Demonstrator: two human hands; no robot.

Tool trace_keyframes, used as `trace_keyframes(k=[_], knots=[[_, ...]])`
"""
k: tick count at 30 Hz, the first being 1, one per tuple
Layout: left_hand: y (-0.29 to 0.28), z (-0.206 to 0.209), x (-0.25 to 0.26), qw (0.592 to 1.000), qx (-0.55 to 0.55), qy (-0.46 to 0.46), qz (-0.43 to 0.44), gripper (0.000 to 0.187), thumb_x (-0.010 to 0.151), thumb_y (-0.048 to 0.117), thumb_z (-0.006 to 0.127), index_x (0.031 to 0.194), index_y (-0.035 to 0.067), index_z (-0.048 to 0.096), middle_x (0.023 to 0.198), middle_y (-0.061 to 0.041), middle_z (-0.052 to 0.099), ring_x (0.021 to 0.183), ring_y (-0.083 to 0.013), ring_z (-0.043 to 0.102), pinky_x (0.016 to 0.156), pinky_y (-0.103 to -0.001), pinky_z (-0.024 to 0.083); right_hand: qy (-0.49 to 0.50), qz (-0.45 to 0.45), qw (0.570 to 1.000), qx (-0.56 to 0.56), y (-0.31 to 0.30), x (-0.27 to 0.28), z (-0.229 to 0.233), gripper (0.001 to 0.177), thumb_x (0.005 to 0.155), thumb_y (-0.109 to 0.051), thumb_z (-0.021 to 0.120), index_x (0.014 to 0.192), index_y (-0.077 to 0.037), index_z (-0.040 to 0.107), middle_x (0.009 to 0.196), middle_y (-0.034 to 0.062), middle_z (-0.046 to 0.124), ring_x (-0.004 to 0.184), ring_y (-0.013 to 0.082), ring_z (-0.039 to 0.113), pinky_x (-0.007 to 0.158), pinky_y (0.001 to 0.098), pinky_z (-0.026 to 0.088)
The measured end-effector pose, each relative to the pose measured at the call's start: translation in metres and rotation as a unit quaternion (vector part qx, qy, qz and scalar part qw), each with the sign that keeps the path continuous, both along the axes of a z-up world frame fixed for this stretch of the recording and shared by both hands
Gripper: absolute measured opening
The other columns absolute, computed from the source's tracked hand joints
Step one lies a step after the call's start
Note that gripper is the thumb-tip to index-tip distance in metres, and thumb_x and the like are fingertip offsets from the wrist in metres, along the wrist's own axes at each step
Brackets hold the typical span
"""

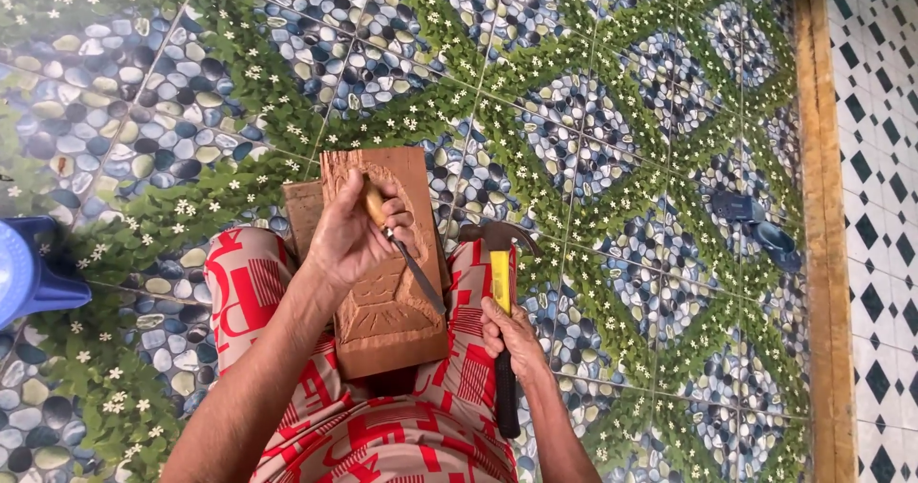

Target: Carving a decorative pattern into a wooden block using a hammer and a wooden chisel.

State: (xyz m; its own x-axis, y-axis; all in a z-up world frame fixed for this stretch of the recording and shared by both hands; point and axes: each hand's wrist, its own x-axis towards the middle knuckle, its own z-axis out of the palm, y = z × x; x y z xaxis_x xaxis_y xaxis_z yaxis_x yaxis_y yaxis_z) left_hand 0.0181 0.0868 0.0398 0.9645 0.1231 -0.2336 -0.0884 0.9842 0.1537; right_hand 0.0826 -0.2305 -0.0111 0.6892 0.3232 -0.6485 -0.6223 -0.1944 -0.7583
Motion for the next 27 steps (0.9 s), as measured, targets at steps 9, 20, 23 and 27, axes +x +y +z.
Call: trace_keyframes(k=[9,20,23,27], knots=[[-0.008,0.011,-0.007,0.998,-0.040,-0.042,0.005,0.053,0.104,0.058,0.048,0.110,0.007,0.063,0.079,-0.004,0.054,0.072,-0.0175,0.063,0.074,-0.036,0.057,0.017,0.003,1.000,-0.002,-0.004,0.004,-0.003,0.042,0.096,-0.033,0.077,0.077,0.001,0.062,0.052,0.0011,0.040,0.032,0.0104,0.042,0.030,0.0277,0.039],[-0.051,0.085,-0.024,0.792,0.562,0.046,0.234,0.028,0.098,0.027,0.073,0.081,0.013,0.055,0.069,-0.002,0.056,0.063,-0.0141,0.057,0.063,-0.030,0.050,0.010,0.003,1.000,0.028,-0.009,0.007,-0.013,0.040,0.096,-0.030,0.078,0.077,0.002,0.064,0.053,0.0025,0.040,0.031,0.0125,0.041,0.029,0.0305,0.039],[-0.101,0.012,-0.006,0.636,0.704,-0.100,0.301,0.010,0.083,0.013,0.069,0.075,0.019,0.066,0.071,-0.002,0.060,0.057,-0.0209,0.053,0.056,-0.032,0.045,-0.008,0.000,0.998,0.060,-0.014,0.008,-0.030,0.041,0.097,-0.028,0.077,0.076,0.004,0.062,0.054,0.0049,0.040,0.030,0.0143,0.040,0.026,0.0324,0.037],[-0.166,-0.020,-0.005,0.486,0.830,-0.114,0.248,0.026,0.097,0.041,0.052,0.077,0.024,0.057,0.062,0.007,0.051,0.052,-0.0111,0.053,0.049,-0.028,0.047,-0.176,0.016,0.984,0.036,-0.096,0.024,-0.140,0.040,0.099,-0.030,0.070,0.090,0.009,0.065,0.068,0.0012,0.053,0.057,0.0095,0.054,0.054,0.0290,0.048]])
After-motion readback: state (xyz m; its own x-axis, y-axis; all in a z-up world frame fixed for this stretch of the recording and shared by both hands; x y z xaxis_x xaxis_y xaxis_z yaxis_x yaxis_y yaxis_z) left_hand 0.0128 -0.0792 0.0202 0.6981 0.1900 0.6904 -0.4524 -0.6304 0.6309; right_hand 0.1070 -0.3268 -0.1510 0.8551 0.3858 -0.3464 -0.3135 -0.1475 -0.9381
